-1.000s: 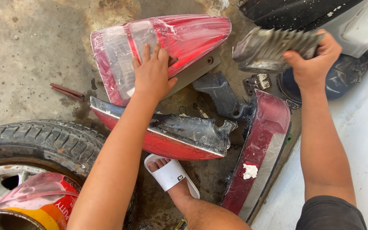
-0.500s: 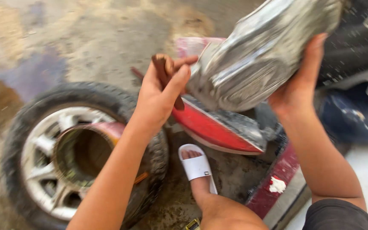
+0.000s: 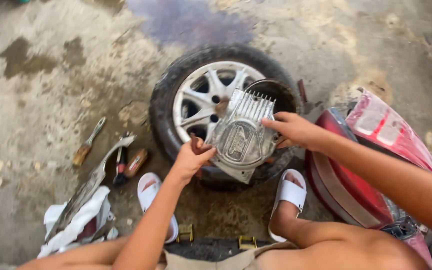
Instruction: Manually sanding a metal engine component to prepare the surface, using sandpaper and a brush.
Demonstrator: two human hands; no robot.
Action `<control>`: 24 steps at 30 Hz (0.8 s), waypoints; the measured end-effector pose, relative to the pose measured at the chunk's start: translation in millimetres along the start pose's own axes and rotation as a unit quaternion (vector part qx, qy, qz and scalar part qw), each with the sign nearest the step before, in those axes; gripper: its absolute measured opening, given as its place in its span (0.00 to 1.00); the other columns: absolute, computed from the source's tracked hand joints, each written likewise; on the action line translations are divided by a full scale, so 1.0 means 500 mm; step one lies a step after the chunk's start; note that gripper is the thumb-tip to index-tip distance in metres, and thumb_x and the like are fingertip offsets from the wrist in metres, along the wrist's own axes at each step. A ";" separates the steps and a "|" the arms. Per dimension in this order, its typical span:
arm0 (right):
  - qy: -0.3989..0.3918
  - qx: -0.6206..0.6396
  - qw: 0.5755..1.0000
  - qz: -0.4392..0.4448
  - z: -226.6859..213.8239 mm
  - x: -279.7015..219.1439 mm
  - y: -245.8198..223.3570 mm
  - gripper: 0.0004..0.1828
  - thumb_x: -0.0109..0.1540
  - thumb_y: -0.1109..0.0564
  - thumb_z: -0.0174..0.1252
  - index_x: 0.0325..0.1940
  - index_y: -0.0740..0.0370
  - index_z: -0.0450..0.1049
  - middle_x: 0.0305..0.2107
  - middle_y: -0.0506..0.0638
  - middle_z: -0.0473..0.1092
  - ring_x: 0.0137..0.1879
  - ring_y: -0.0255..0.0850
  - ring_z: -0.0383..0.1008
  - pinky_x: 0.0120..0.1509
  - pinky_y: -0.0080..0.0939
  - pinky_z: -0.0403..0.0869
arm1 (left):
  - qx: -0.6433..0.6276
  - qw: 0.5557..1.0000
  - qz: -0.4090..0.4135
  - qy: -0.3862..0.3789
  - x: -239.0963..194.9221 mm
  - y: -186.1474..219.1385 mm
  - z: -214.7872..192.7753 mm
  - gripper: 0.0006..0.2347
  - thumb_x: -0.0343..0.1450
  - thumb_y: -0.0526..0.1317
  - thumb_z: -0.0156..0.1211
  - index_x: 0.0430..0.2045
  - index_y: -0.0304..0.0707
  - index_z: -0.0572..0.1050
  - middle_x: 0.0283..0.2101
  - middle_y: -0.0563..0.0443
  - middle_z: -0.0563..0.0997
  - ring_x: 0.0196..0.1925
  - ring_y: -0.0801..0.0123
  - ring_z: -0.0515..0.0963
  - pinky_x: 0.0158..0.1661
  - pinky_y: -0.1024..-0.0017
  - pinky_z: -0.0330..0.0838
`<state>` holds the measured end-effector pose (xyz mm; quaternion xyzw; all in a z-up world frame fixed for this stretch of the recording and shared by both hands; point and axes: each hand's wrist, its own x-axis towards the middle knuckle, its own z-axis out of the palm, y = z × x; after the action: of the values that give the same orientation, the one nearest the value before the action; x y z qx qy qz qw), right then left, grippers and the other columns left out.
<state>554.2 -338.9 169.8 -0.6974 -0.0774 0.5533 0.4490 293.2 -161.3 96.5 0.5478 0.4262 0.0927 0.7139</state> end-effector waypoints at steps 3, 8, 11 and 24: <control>0.026 -0.113 0.992 0.045 0.047 -0.034 -0.043 0.47 0.61 0.45 0.65 0.74 0.74 0.53 0.63 0.75 0.60 0.50 0.74 0.76 0.49 0.68 0.78 | -0.062 0.998 0.013 -0.012 -0.012 -0.034 -0.013 0.18 0.67 0.32 0.71 0.28 0.48 0.60 0.34 0.55 0.81 0.32 0.76 0.79 0.28 0.84 0.74; 0.069 -0.255 0.959 -0.104 0.072 -0.081 -0.099 0.35 0.63 0.45 0.66 0.66 0.71 0.68 0.46 0.66 0.72 0.41 0.55 0.75 0.36 0.51 0.80 | -0.154 0.976 0.046 -0.149 -0.019 -0.009 -0.041 0.23 0.63 0.25 0.75 0.26 0.48 0.59 0.24 0.58 0.73 0.27 0.79 0.76 0.27 0.81 0.75; 0.083 -0.328 0.923 -0.181 0.093 -0.046 -0.133 0.29 0.63 0.39 0.66 0.59 0.60 0.75 0.41 0.58 0.77 0.42 0.53 0.79 0.29 0.51 0.81 | -0.180 0.972 0.065 -0.134 -0.050 0.056 -0.071 0.23 0.61 0.25 0.76 0.26 0.48 0.60 0.26 0.54 0.78 0.26 0.76 0.79 0.27 0.77 0.79; 0.063 -0.391 0.854 -0.338 0.390 0.216 -0.022 0.22 0.68 0.42 0.53 0.64 0.48 0.73 0.53 0.58 0.76 0.61 0.58 0.75 0.65 0.61 0.72 | -0.039 0.989 0.057 0.128 -0.015 -0.196 -0.170 0.16 0.67 0.36 0.72 0.20 0.45 0.64 0.18 0.50 0.72 0.23 0.69 0.79 0.25 0.68 0.83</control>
<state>434.9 -161.9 104.8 -0.7798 -0.4900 0.2461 0.3021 195.3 -143.6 13.0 0.5268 0.4779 0.2192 0.6679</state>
